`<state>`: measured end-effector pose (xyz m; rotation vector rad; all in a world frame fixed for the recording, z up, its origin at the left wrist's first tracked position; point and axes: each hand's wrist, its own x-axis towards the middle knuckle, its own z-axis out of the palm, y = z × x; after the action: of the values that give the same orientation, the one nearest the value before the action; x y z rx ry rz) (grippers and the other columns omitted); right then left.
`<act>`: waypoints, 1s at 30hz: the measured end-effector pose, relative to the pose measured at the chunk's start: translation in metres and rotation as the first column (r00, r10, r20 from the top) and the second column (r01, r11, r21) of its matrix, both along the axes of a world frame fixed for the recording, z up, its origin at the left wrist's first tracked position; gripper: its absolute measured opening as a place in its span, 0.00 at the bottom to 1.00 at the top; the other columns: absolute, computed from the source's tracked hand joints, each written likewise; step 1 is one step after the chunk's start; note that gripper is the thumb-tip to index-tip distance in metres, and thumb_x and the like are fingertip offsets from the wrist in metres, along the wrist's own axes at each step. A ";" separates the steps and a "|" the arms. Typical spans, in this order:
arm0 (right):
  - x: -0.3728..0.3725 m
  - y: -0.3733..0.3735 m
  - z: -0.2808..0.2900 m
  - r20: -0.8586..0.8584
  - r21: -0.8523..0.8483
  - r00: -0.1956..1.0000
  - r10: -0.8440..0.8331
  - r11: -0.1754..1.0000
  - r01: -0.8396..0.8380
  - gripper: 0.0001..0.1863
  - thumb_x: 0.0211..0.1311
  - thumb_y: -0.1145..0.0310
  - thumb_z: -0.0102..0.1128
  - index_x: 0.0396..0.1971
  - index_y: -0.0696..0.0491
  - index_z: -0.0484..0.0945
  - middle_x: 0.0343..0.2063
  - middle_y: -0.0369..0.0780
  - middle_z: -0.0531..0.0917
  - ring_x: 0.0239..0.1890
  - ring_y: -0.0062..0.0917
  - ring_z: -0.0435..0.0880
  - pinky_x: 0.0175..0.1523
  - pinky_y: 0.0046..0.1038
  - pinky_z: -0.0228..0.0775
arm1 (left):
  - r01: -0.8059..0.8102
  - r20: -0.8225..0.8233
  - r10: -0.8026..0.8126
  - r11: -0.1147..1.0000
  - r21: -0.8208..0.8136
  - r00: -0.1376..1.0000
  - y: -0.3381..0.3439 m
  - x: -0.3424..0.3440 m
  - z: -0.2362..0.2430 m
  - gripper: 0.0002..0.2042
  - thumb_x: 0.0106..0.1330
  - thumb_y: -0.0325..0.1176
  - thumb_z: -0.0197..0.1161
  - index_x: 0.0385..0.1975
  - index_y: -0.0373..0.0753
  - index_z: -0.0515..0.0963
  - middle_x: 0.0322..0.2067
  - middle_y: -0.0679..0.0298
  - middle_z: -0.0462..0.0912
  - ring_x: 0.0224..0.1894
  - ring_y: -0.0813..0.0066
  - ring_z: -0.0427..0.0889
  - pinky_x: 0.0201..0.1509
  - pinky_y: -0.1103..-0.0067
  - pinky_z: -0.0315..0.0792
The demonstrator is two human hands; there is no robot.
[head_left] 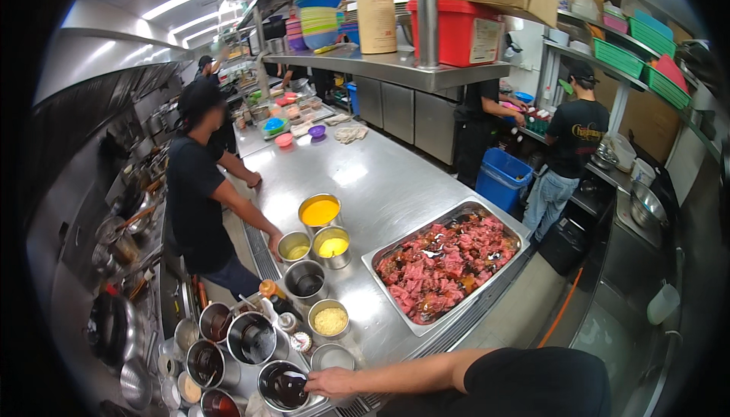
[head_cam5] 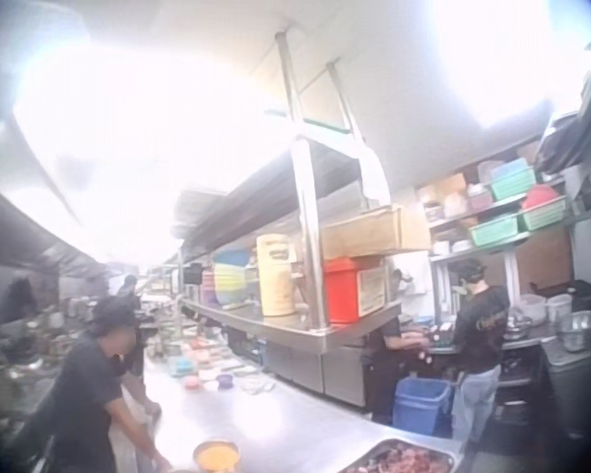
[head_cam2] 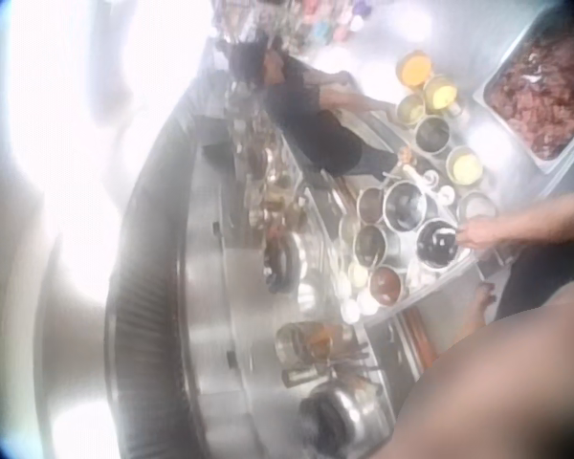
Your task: The person pours red and dark sauces from metal containers into a large tray of raw meat using a ladle. They then open a box of baking soda and sprinkle the powder over the meat with a spoon. The person works in a commercial kitchen with other staff visible in the background.
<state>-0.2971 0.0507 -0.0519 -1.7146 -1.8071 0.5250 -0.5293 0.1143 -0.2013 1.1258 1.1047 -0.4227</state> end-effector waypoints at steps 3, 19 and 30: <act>-0.003 -0.013 0.010 -0.075 0.012 0.997 0.006 1.000 -0.005 0.16 0.67 0.64 0.58 0.53 0.49 0.76 0.44 0.44 0.76 0.44 0.44 0.81 0.47 0.46 0.74 | 0.135 0.062 -0.139 0.989 0.063 0.988 0.000 0.055 0.019 0.21 0.66 0.39 0.62 0.57 0.35 0.75 0.48 0.50 0.81 0.43 0.55 0.84 0.46 0.63 0.79; 0.139 -0.450 -0.090 -0.066 -0.459 0.616 -0.785 0.572 0.680 0.19 0.68 0.56 0.51 0.52 0.50 0.80 0.43 0.49 0.85 0.48 0.44 0.84 0.55 0.42 0.75 | 0.794 0.050 -0.824 0.558 0.240 0.564 -0.109 0.216 0.042 0.21 0.69 0.38 0.61 0.59 0.38 0.74 0.50 0.59 0.80 0.46 0.66 0.82 0.52 0.72 0.77; 0.132 -0.646 -0.075 -0.107 -0.435 0.055 -0.993 0.097 0.895 0.20 0.67 0.56 0.54 0.54 0.50 0.80 0.43 0.48 0.86 0.48 0.43 0.85 0.55 0.40 0.75 | 0.821 0.132 -0.974 -0.077 0.565 -0.182 -0.377 0.449 0.181 0.25 0.62 0.47 0.70 0.55 0.40 0.80 0.44 0.57 0.85 0.45 0.68 0.82 0.51 0.74 0.75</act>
<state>-0.1650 -0.5956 -0.1268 -2.3084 0.0532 0.3998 -0.0802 -0.2632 -0.0202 2.1113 -0.5491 -1.0486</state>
